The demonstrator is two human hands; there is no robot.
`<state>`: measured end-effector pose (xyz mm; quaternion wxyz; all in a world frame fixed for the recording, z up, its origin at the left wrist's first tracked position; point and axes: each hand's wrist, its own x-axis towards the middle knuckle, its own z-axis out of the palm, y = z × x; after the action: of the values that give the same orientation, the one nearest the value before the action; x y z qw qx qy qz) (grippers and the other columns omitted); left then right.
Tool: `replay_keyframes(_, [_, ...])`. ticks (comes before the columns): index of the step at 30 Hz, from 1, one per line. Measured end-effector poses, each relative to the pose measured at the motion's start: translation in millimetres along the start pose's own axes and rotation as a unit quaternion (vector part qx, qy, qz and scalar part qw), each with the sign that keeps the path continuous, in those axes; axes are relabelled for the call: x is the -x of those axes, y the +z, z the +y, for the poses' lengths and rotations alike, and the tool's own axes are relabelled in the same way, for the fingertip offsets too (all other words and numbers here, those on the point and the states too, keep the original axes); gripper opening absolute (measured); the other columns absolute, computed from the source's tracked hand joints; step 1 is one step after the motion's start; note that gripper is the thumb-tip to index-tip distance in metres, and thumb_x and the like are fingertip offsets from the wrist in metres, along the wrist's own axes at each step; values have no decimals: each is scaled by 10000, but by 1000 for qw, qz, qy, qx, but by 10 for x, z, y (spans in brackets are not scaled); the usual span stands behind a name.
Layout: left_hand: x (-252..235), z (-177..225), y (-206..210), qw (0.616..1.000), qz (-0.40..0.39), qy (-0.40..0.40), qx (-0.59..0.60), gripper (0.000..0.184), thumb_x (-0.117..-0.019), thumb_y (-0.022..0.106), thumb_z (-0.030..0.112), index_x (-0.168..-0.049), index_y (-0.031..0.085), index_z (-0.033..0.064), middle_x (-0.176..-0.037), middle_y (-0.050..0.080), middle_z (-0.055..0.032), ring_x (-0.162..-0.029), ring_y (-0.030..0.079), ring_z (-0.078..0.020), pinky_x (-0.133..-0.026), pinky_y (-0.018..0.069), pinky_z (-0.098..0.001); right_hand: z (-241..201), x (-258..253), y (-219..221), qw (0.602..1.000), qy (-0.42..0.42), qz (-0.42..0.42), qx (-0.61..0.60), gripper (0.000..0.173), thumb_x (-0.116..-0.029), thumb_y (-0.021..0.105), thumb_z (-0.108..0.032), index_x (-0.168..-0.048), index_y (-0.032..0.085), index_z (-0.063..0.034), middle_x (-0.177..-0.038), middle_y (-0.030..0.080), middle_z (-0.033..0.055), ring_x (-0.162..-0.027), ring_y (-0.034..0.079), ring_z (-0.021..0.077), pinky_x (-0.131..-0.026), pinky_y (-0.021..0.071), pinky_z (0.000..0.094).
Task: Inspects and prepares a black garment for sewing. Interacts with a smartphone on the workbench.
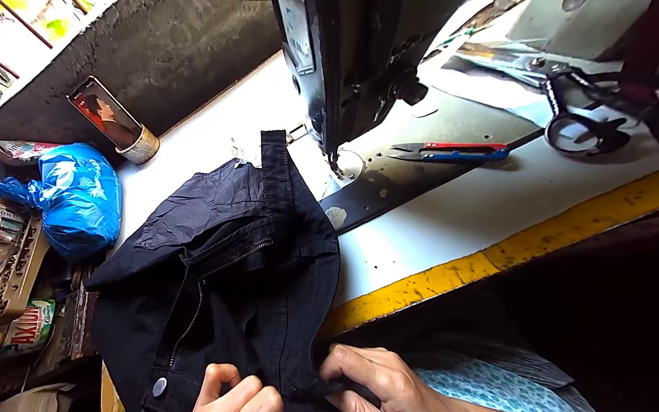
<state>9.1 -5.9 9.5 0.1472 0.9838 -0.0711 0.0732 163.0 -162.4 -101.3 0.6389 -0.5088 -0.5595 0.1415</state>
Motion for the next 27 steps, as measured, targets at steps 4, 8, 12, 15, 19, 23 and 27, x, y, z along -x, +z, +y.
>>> replay_keyframes(4, [-125, -9, -50, 998, -60, -9, 28, 169, -1009, 606, 154, -1013, 770, 114, -705, 613, -81, -681, 558, -228, -847, 363, -416, -1, 19, 4, 1000, -14, 7, 21, 113, -971, 539, -78, -981, 628, -9, -827, 633, 122, -790, 621, 134, -733, 491, 166])
replay_keyframes(8, [-215, -27, -68, 998, -59, -11, 35, 164, -994, 662, 213, -929, 770, 108, -709, 598, -88, -697, 560, -220, -842, 364, -410, -10, 40, 5, 999, -28, 18, 39, 111, -963, 532, -67, -980, 628, -13, -815, 628, 122, -773, 612, 155, -717, 490, 190])
replay_keyframes(12, [-314, -27, -68, 999, -45, 4, 16, 154, -979, 684, 236, -903, 742, 115, -802, 651, -89, -793, 594, -208, -872, 364, -394, 17, 47, -2, 996, -50, 36, 66, 117, -978, 519, -82, -984, 622, -27, -810, 608, 109, -757, 592, 158, -709, 483, 191])
replay_keyframes(15, [-432, -20, -83, 998, -35, 46, -19, 162, -972, 678, 216, -867, 682, 93, -729, 658, -69, -706, 605, -206, -823, 387, -379, 21, 69, -24, 993, -65, 33, 88, 134, -997, 508, -108, -987, 621, -37, -795, 595, 99, -745, 586, 173, -694, 482, 211])
replay_keyframes(19, [-597, 16, -127, 995, -57, 66, -44, 176, -1014, 619, 252, -1063, 657, 88, -759, 685, -50, -666, 611, -188, -769, 409, -365, 18, 110, -63, 989, -78, 35, 120, 165, -1032, 489, -142, -990, 621, -53, -801, 606, 99, -759, 599, 192, -697, 480, 247])
replay_keyframes(23, [-705, -9, -90, 989, -97, 93, -57, 181, -993, 629, 244, -1041, 704, 86, -749, 683, -48, -644, 619, -198, -751, 425, -374, 16, 150, -81, 986, -74, 39, 141, 169, -1025, 491, -138, -959, 622, -55, -774, 594, 94, -733, 590, 196, -681, 474, 258])
replay_keyframes(27, [-766, -51, -34, 988, -98, 106, -63, 167, -956, 663, 255, -904, 696, 100, -719, 672, -43, -647, 632, -191, -744, 429, -367, 11, 193, -119, 988, -47, 42, 142, 230, -1058, 465, -152, -960, 644, -47, -765, 594, 93, -726, 590, 190, -679, 476, 246])
